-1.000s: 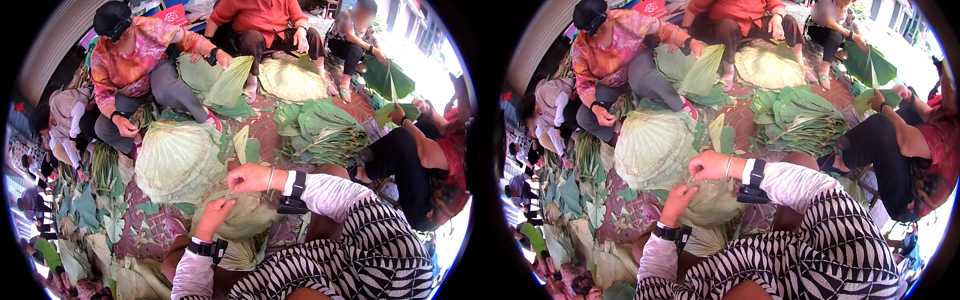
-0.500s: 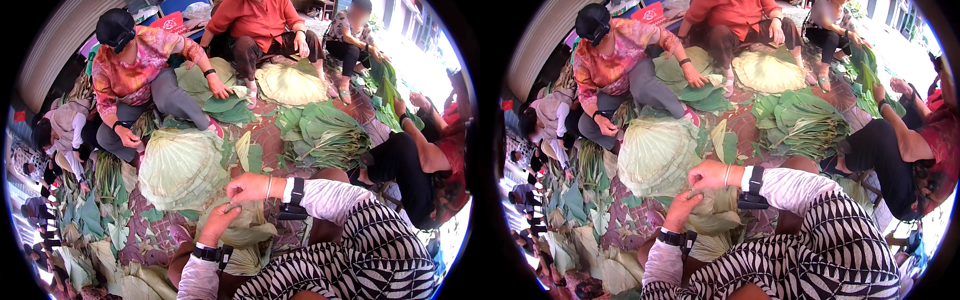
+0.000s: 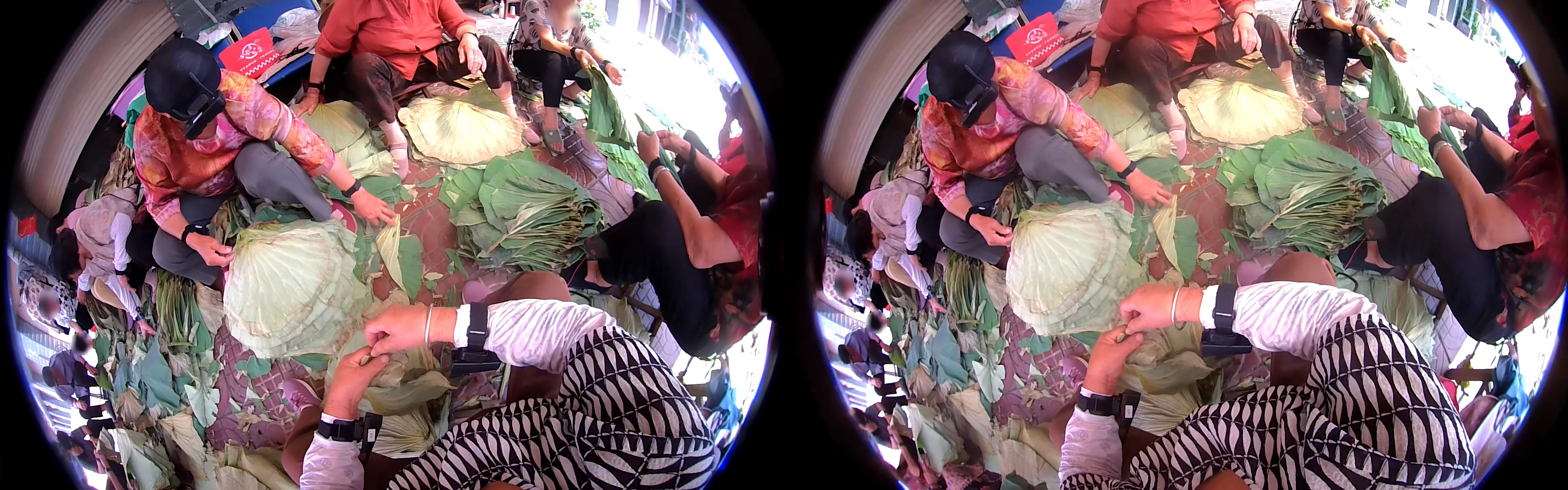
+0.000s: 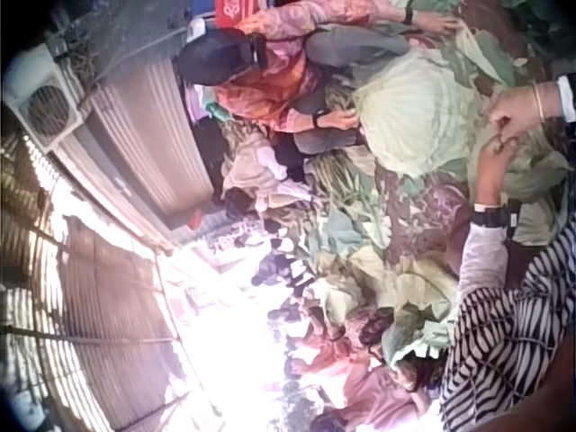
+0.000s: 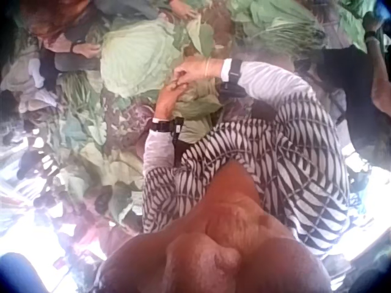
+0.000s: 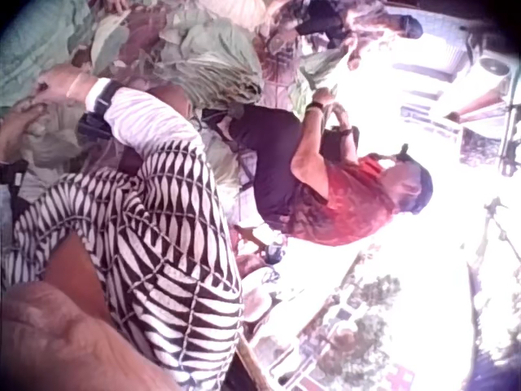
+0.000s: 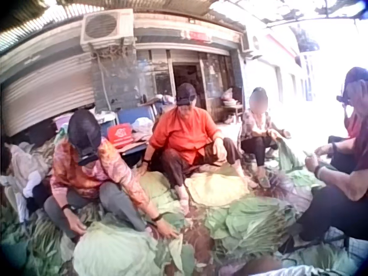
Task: The person sorts and stacks large green leaves by hand, picking them up from a large pile and organizing them into neat stacks while sitting on the ground.
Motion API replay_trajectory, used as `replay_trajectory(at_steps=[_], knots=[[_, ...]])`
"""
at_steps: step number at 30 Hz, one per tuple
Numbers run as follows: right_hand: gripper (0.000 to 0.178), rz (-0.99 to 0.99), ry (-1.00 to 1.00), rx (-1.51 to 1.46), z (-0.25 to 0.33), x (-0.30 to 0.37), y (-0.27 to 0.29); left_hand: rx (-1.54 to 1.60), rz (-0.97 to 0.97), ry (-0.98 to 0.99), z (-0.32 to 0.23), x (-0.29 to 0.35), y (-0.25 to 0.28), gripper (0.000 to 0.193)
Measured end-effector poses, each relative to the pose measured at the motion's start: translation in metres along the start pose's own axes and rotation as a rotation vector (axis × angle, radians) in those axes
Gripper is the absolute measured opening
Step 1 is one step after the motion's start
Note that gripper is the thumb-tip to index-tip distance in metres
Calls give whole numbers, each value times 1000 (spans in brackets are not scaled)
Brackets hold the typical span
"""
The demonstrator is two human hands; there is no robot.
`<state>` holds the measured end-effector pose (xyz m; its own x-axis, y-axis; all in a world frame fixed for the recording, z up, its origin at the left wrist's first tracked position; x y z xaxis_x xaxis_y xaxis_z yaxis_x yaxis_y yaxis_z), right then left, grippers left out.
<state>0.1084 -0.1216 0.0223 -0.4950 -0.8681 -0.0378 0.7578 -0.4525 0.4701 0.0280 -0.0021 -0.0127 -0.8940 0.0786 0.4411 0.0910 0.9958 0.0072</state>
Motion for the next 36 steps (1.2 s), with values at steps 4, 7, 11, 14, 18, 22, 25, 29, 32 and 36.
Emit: replay_trajectory(at_steps=[4, 7, 11, 14, 18, 22, 25, 29, 32, 36], knots=[[13, -94, 25, 115, 5, 0, 3, -51, -19, 37, -8, 1, -1, 20], [12, -62, -56, 157, -1, -2, 0, -30, -17, 83, -4, -2, -2, 20], [14, -67, -24, 277, -5, -6, -1, 52, -20, 114, 0, -5, -3, 16], [17, -70, -26, 230, -2, -5, 4, 60, 6, 77, 1, -8, -3, 15], [20, -65, -123, 164, -6, 0, 13, 122, -14, 93, 5, -16, -10, 17], [21, -77, -144, 169, -13, 5, 12, 119, -19, 112, 7, -22, -11, 17], [19, -105, -121, 161, -12, 4, 11, 110, -29, 94, 6, -20, -10, 17], [16, -126, -86, 155, -6, 3, 15, 68, -76, 57, 11, -16, -8, 17], [15, -112, -73, 146, -5, 3, 15, 88, -51, 43, 6, -12, -12, 17], [15, -150, -63, 180, -5, 2, 11, 14, -19, 98, 8, -12, -5, 16]])
Point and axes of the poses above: each hand's wrist, its own x-axis away from the middle knuckle, its own y-axis out of the back of the hand, z = x × y, the point moved 4 cm from there along -x, towards the middle knuckle, and after that the axes turned 2 degrees about -z, right-handed, at the moved point
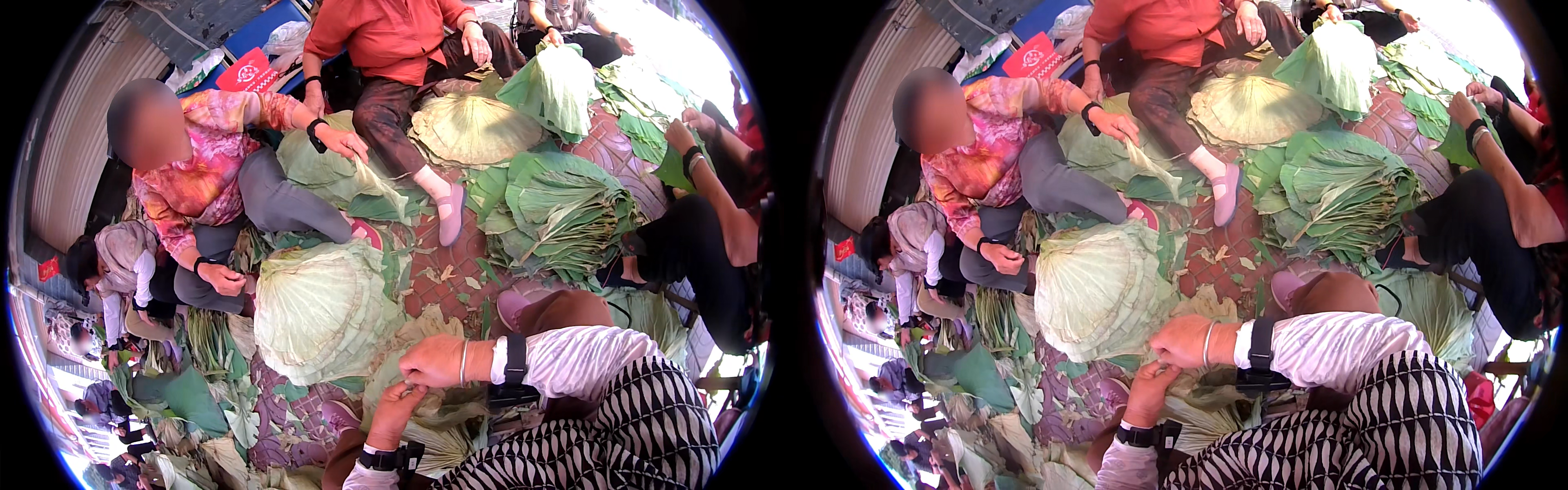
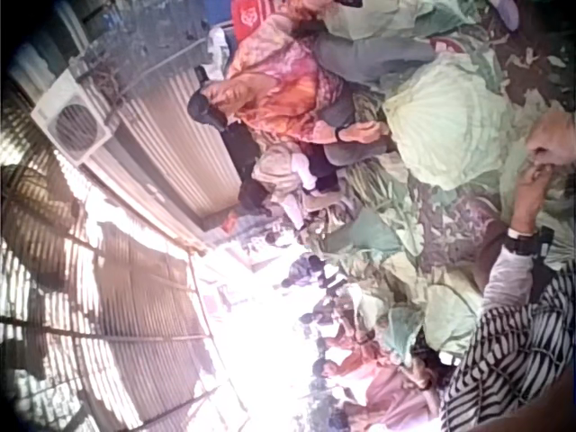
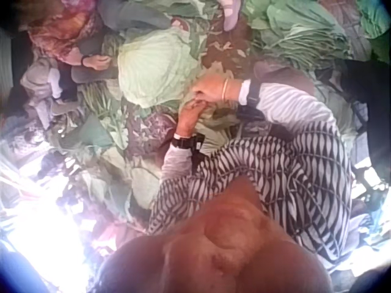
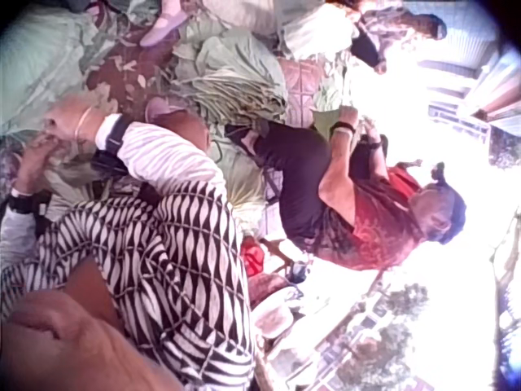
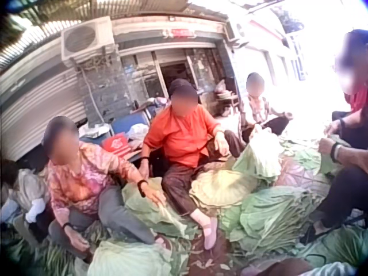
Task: The person sorts and stacks large green leaves by hand, picking them up from a large pile and organizing them into neat stacks while sitting on the ground.
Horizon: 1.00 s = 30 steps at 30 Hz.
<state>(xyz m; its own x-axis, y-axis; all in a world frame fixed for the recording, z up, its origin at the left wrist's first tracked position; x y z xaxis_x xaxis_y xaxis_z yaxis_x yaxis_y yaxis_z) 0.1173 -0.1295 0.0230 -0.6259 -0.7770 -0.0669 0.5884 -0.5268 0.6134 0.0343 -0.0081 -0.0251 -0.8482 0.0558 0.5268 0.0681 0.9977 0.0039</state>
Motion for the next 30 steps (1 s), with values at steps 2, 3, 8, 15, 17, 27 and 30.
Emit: replay_trajectory(at_steps=[2, 3, 8, 15, 17, 27, 30], knots=[[14, -35, -5, -34, 1, -2, 0, -62, -5, -12, -1, 0, 5, 16], [14, -34, -23, -70, 2, -3, 0, -26, -11, -34, -2, 0, 6, 16], [14, -153, -102, -162, -3, -7, 8, -287, 101, -305, -24, 4, -2, 17], [28, -463, -6, 141, -27, -10, 38, -333, 92, -278, -18, 10, -18, 18], [32, -295, 23, -105, -14, -11, 26, -174, -65, -231, -16, 4, -3, 17], [14, 20, 101, 26, 2, -5, 4, 1, -115, -170, -11, 1, 7, 15], [12, -22, 210, 22, 4, -4, -4, 106, -76, -141, -5, 0, 6, 19]])
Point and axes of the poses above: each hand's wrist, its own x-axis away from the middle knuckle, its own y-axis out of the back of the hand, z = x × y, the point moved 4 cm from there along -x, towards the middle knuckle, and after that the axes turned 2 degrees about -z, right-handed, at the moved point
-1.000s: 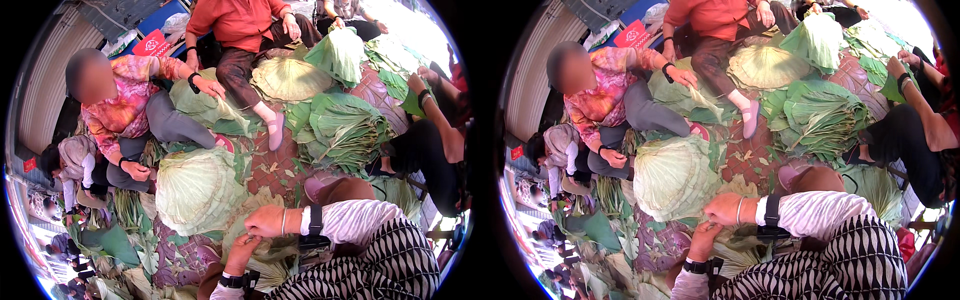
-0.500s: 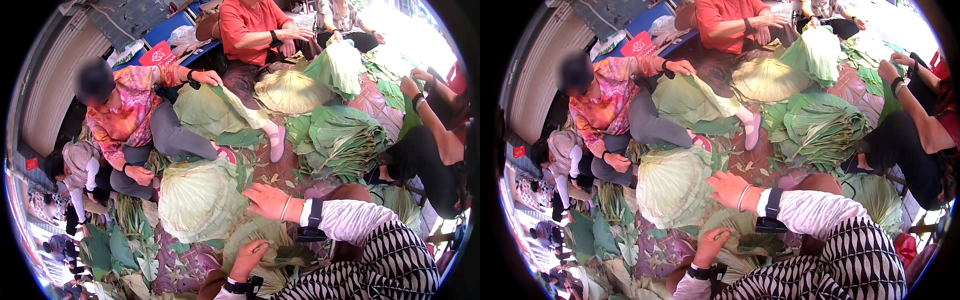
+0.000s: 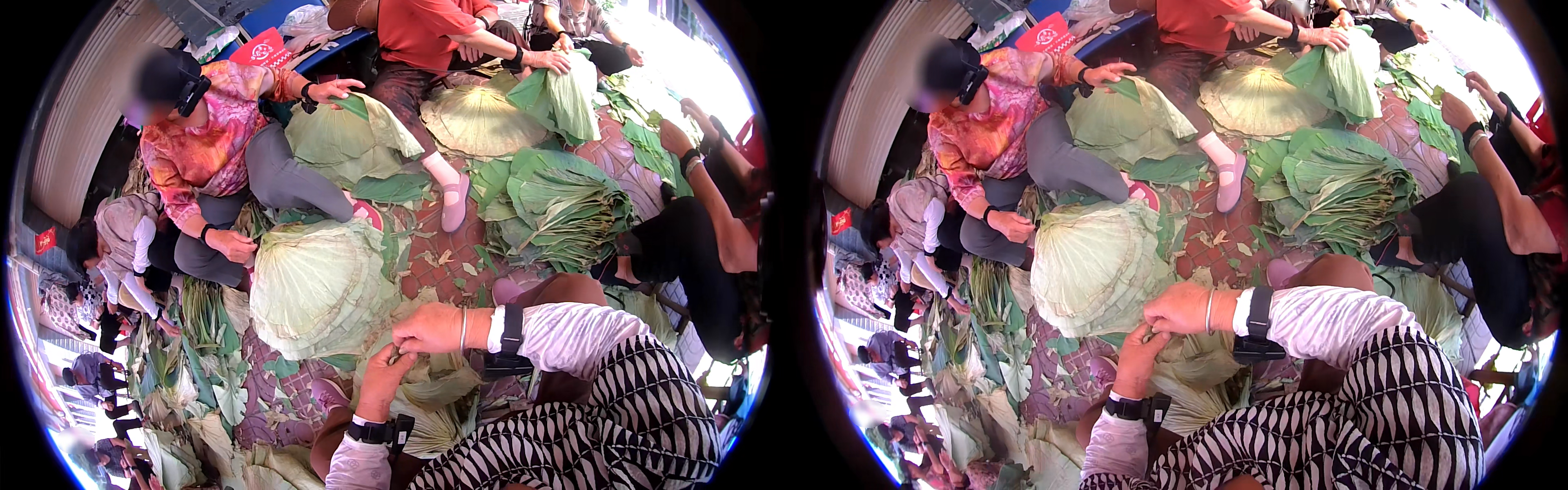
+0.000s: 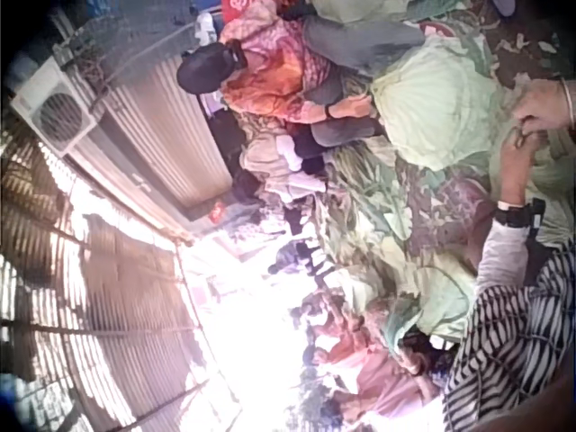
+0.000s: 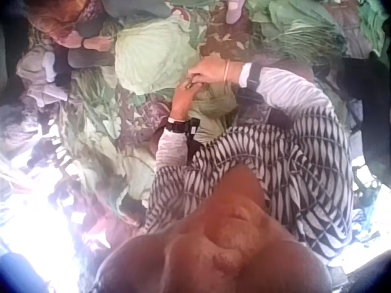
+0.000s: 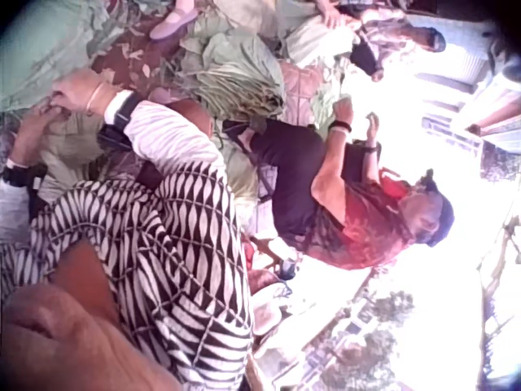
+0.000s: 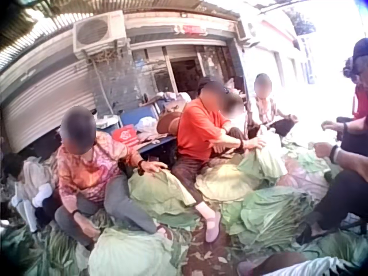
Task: The person sorts and stacks large green leaves by hand, picking them up from a large pile and organizing them into neat stacks while sitting on the ground.
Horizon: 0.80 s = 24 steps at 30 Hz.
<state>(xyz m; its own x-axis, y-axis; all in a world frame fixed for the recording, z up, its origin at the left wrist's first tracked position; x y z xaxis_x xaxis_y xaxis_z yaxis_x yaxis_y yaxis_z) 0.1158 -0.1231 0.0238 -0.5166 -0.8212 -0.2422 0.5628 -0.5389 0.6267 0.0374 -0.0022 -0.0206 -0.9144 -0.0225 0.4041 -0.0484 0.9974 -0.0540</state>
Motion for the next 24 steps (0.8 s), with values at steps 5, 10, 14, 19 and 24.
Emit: replay_trajectory(at_steps=[5, 10, 14, 19, 24], knots=[[14, 69, 146, 128, 12, 0, -1, -55, 120, 17, 10, -5, -6, 24], [17, 29, 185, 149, 11, -1, -2, 150, 74, 3, 11, -3, -12, 16], [19, -283, -123, 29, -15, 2, 14, -304, 317, -322, -26, 14, -29, 13], [24, -188, -132, 16, -37, -6, 29, -13, -56, -200, -18, 2, 1, 15], [29, 301, -176, -48, -3, -5, -2, 341, -215, -180, -18, -5, 16, 19]])
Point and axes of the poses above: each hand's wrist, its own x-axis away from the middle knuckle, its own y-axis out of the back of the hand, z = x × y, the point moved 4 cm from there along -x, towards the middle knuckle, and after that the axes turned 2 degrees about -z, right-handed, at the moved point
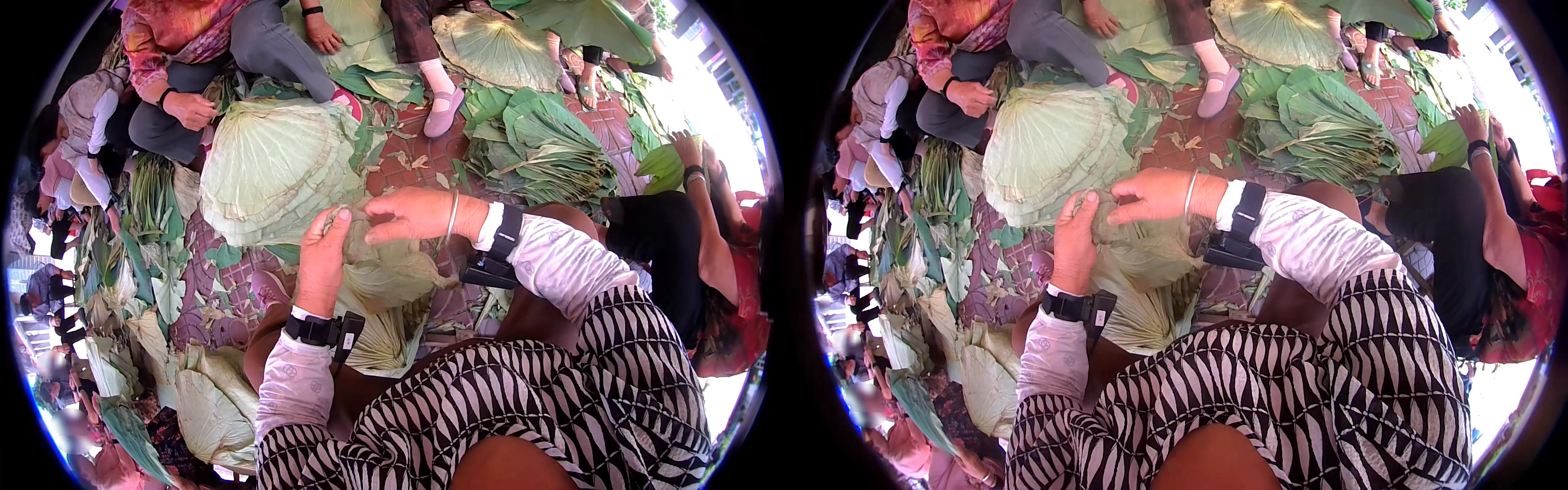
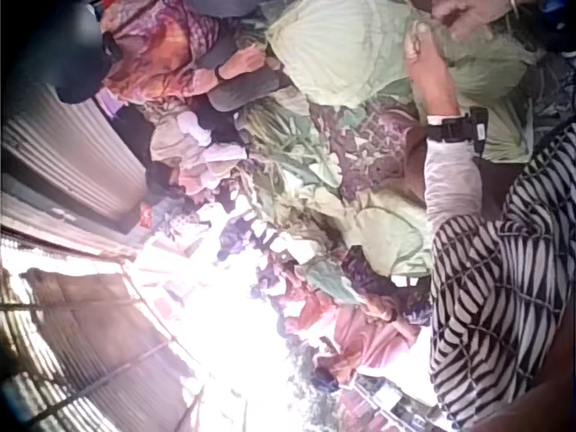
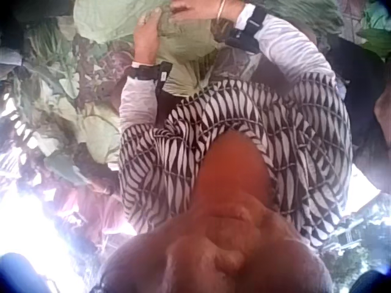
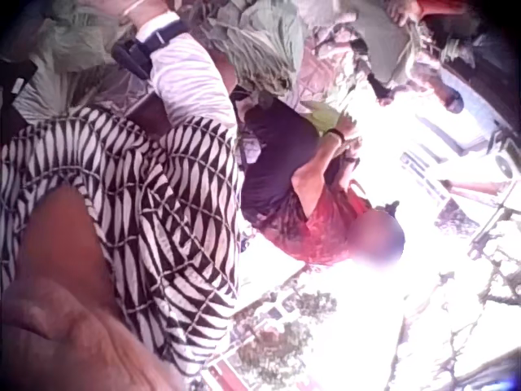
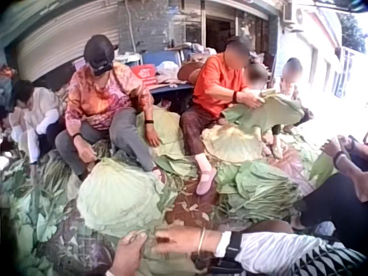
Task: The person sorts and stacks large green leaves by hand, picking them up from a large pile and organizing them into neat stacks while sitting on the ground.
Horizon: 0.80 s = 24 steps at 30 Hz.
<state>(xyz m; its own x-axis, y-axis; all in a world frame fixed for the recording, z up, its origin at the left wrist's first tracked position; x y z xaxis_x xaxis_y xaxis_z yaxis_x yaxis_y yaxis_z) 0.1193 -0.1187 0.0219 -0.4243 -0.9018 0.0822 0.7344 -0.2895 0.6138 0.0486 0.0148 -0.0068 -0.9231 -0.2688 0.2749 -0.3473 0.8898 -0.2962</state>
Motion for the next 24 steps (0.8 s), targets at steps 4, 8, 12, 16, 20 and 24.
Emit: replay_trajectory(at_steps=[4, 8, 12, 16, 20, 24], knots=[[23, -10, -54, -42, -6, -2, -9, 86, -54, -41, 3, -5, 7, 24], [24, -134, -89, -133, -14, -1, -2, 231, -130, -77, -12, -14, 24, 30], [24, -253, -43, -281, -10, -1, -7, 218, -61, -61, -12, -13, 21, 30], [19, -92, -167, -439, -2, -6, -14, 204, -25, -8, -5, -5, 15, 30], [14, -216, -69, -301, -2, -7, -7, 235, 14, -5, -10, 1, 2, 33], [12, -266, -10, -259, 0, -7, -8, 2, 207, 71, 1, -6, 8, 41]])
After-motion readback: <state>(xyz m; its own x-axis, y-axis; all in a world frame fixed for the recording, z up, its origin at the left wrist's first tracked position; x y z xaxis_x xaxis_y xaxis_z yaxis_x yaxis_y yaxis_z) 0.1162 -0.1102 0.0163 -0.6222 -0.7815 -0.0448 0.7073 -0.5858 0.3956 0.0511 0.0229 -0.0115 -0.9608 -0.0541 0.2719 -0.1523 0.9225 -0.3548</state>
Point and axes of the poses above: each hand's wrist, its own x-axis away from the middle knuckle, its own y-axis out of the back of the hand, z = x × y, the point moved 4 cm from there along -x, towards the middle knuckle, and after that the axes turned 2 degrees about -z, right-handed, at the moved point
